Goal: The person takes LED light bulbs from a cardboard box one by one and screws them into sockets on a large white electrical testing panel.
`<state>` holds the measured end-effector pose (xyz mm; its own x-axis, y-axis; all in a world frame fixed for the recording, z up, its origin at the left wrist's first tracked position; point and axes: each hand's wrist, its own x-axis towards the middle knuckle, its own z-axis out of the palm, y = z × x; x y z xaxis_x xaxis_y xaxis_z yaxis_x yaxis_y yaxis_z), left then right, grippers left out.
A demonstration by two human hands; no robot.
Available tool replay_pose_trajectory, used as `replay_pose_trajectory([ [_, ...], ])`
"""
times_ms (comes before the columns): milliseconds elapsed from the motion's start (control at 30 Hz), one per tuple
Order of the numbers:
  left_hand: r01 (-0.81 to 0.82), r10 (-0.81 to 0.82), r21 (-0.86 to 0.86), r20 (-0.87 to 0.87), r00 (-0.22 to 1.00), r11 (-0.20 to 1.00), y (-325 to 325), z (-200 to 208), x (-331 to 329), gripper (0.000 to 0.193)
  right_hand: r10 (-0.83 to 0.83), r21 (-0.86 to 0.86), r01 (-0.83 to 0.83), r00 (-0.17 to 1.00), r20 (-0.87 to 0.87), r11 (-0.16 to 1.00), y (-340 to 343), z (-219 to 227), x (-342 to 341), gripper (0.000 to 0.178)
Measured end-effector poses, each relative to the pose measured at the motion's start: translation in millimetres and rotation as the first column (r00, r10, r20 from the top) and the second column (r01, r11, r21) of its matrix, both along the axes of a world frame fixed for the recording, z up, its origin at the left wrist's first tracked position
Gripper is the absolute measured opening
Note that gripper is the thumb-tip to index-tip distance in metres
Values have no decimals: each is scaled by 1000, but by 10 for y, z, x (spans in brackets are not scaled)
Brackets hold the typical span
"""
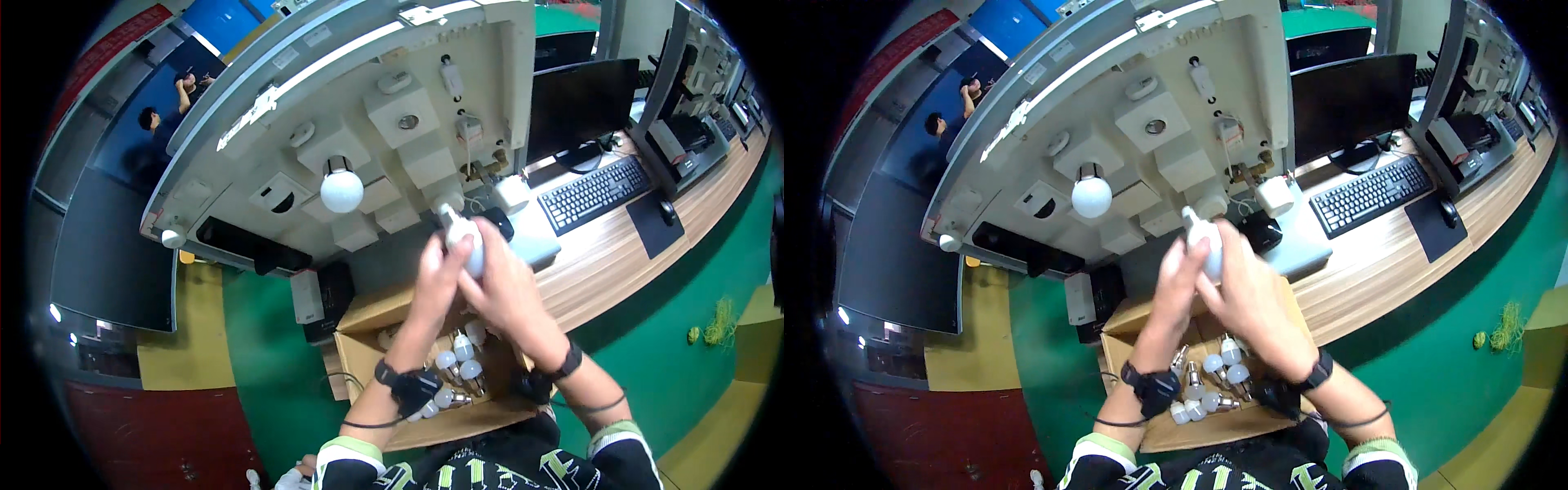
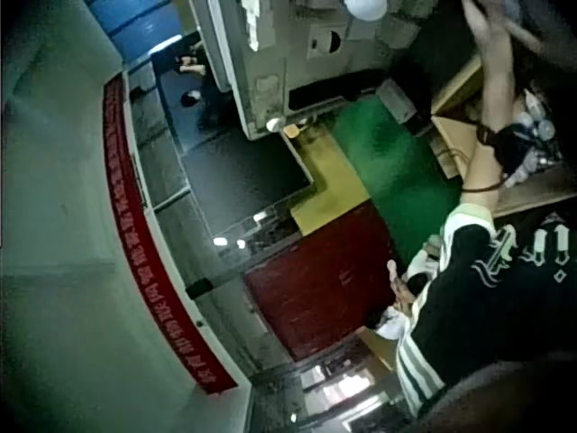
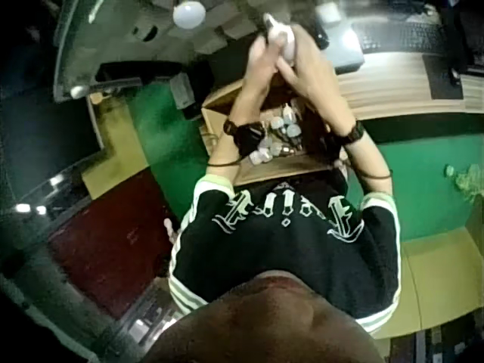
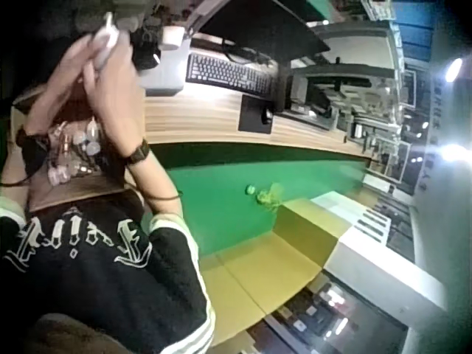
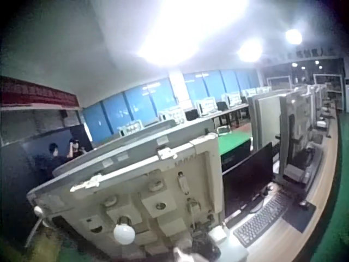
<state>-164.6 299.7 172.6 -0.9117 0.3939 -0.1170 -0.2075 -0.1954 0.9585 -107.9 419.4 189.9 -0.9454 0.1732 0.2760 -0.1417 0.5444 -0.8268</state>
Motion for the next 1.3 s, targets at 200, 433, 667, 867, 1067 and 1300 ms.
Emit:
replay_pose_trajectory([
  [200,10,-36,198,129,991,980,85,503,-936,46,-128,204,131,991,-30,970,-6,453,-1244,46],
  [433,198,-342,534,184,922,822,96,371,-1366,52,-183,131,176,982,45,976,-104,487,-1439,50],
  [667,257,-588,910,-17,808,327,377,-66,-1634,61,-201,-224,231,968,150,947,-239,456,-1456,50],
  [867,225,-501,930,-53,864,290,497,-97,-1663,50,-141,-498,158,987,70,853,-329,466,-1473,47],
  [1067,121,-358,735,175,917,667,355,141,-1613,39,78,-822,282,928,365,494,-89,493,-1475,44],
  [1300,141,-355,719,156,922,680,300,118,-1687,32,98,-234,-20,939,328,972,135,460,-1452,43],
])
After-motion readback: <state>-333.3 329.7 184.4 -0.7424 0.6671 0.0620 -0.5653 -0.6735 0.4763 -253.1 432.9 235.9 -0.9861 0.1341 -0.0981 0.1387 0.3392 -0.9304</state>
